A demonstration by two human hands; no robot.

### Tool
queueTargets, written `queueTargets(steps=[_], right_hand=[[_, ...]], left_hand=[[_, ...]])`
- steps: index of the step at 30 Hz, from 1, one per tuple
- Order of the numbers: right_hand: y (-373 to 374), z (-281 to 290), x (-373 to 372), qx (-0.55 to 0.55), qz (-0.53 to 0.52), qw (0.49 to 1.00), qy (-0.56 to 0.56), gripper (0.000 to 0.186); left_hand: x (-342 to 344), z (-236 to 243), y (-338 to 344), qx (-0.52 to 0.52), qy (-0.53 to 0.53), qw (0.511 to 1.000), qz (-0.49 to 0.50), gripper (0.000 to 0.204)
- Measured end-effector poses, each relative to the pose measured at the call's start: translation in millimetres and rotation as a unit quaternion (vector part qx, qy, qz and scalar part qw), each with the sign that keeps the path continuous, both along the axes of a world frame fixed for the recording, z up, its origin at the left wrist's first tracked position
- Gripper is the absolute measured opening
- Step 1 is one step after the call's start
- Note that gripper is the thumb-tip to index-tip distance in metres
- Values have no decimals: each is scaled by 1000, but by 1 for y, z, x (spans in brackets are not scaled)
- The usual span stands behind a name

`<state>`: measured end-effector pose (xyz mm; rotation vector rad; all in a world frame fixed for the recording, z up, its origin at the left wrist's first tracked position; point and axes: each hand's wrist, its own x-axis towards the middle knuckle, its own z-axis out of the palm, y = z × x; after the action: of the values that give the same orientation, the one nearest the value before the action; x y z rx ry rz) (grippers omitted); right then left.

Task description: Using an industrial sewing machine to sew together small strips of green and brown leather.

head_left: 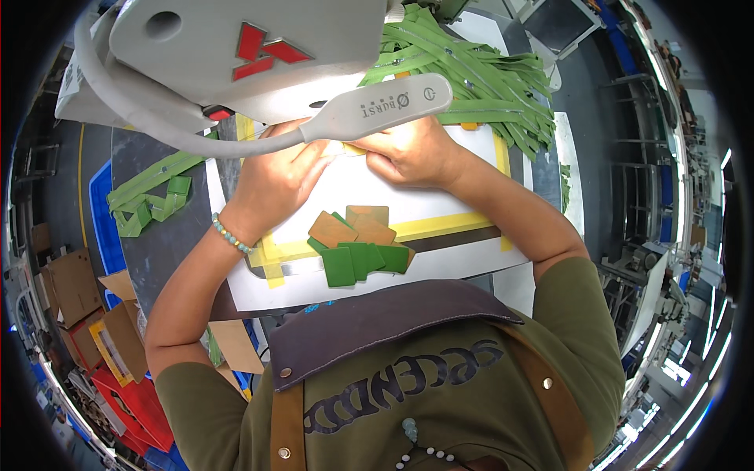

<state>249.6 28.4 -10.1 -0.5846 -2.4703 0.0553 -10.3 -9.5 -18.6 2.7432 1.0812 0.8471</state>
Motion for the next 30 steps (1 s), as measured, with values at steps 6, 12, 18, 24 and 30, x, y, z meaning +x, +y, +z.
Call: queueTargets(steps=[6, 12, 18, 24, 30], right_hand=[[2, -5, 3, -15, -2, 1000, -1, 38], [2, -5, 3, 0, 6, 1000, 0, 45], [1, -4, -1, -21, 4, 1000, 11, 40], [2, -8, -2, -28, 12, 999, 12, 36], [0, -5, -2, -28, 11, 1000, -6, 39]], left_hand=[[-2, 10, 5, 52, 33, 997, -40, 29], [3, 12, -1, 59, 48, 997, -27, 28], [-5, 11, -6, 12, 37, 999, -9, 32], [-17, 6, -5, -10, 6, 1000, -25, 37], [-12, 11, -2, 38, 75, 995, -45, 32]])
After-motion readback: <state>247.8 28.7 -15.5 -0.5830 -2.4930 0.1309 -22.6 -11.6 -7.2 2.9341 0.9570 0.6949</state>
